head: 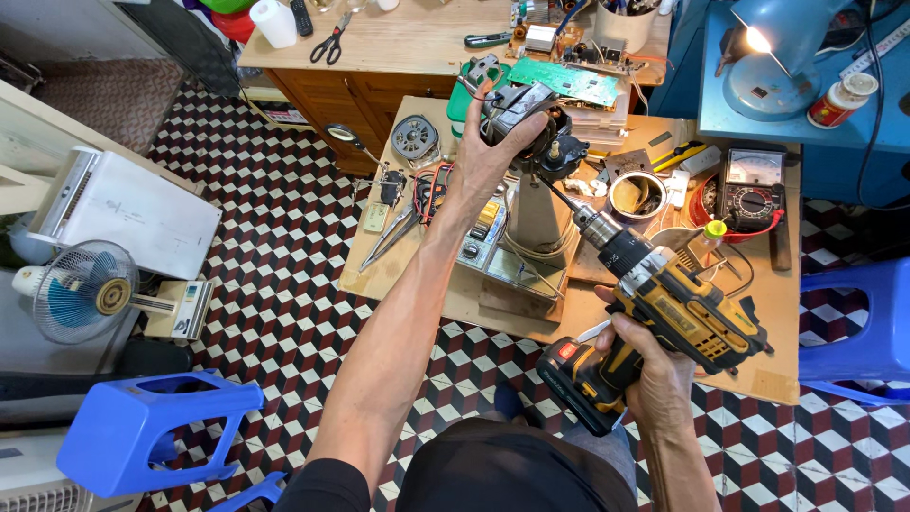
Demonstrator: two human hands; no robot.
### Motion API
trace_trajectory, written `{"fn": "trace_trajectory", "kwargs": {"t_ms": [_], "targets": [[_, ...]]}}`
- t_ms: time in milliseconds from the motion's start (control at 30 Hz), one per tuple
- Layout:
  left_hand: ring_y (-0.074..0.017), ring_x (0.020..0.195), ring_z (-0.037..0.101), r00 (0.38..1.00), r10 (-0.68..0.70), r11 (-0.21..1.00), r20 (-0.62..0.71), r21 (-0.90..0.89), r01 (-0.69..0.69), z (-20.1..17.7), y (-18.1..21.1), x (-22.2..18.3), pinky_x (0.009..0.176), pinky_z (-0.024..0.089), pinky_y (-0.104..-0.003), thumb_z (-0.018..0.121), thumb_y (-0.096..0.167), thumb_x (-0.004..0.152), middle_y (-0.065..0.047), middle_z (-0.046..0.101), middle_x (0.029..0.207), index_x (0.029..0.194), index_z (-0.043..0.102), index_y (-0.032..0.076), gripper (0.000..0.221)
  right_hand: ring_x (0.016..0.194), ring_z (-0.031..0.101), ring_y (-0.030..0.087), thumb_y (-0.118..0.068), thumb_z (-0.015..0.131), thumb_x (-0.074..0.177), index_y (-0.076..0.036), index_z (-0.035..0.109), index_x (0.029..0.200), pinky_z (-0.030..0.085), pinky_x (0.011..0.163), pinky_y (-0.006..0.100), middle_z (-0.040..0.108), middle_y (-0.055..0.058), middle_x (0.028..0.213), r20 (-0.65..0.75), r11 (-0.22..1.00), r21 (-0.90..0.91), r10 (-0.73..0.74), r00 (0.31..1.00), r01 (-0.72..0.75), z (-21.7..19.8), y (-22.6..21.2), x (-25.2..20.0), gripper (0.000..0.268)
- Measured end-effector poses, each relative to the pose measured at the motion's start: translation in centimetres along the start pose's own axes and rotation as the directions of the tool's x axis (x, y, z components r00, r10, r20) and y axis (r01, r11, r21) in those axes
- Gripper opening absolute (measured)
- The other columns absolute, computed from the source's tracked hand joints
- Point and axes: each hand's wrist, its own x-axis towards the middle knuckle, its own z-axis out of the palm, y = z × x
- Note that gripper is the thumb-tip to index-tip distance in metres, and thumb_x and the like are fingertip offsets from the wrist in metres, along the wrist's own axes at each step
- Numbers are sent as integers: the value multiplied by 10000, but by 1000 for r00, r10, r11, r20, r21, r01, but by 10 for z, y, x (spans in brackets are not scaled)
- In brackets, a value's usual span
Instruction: The person uses a cordless drill to remove and install screws on a small electric motor, then manually rotates the motor shaft to check movement. The person also briefly handles a fan housing and a screwdriver while working at a cluttered workbench.
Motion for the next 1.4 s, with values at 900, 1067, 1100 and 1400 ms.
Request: {"fn": "trace_trajectory", "kwargs": {"t_ms": [900, 1067, 1100, 1400], "targets": [[-255, 1204, 680, 1000, 0, 995, -7, 97, 0, 0, 6, -4, 1072, 494, -371, 789, 683, 703, -196, 672, 1300, 1610, 247, 69, 1222, 760, 683, 174, -29, 646, 885, 27, 626, 1232, 611, 575, 322, 721, 226, 1198, -12, 999, 5, 54, 998, -54, 0, -4, 2, 352], [-261, 1188, 687, 1000, 5, 995, -9, 96, -4, -1, 3, -3, 1058, 513, -380, 788, 684, 696, -201, 672, 1288, 1608, 231, 61, 1238, 752, 676, 166, -30, 639, 885, 34, 648, 1213, 610, 559, 330, 727, 221, 1183, -29, 998, -10, 61, 998, -62, 0, -1, 2, 334], [-263, 1184, 689, 1000, 5, 995, -11, 98, -3, -1, 2, -2, 1054, 518, -383, 788, 682, 696, -202, 671, 1288, 1609, 226, 61, 1239, 755, 679, 168, -28, 639, 886, 35, 647, 1212, 608, 561, 330, 726, 222, 1182, -22, 999, -5, 52, 998, -52, 0, -1, 2, 332], [-303, 1195, 692, 1000, 8, 995, 5, 102, -8, -3, -5, 1, 1068, 513, -441, 763, 719, 676, -226, 654, 1302, 1614, 183, 76, 1276, 741, 678, 169, -31, 641, 884, 8, 644, 1206, 593, 577, 326, 732, 203, 1175, -17, 998, 14, 57, 998, -57, 0, 1, 3, 325]]}}
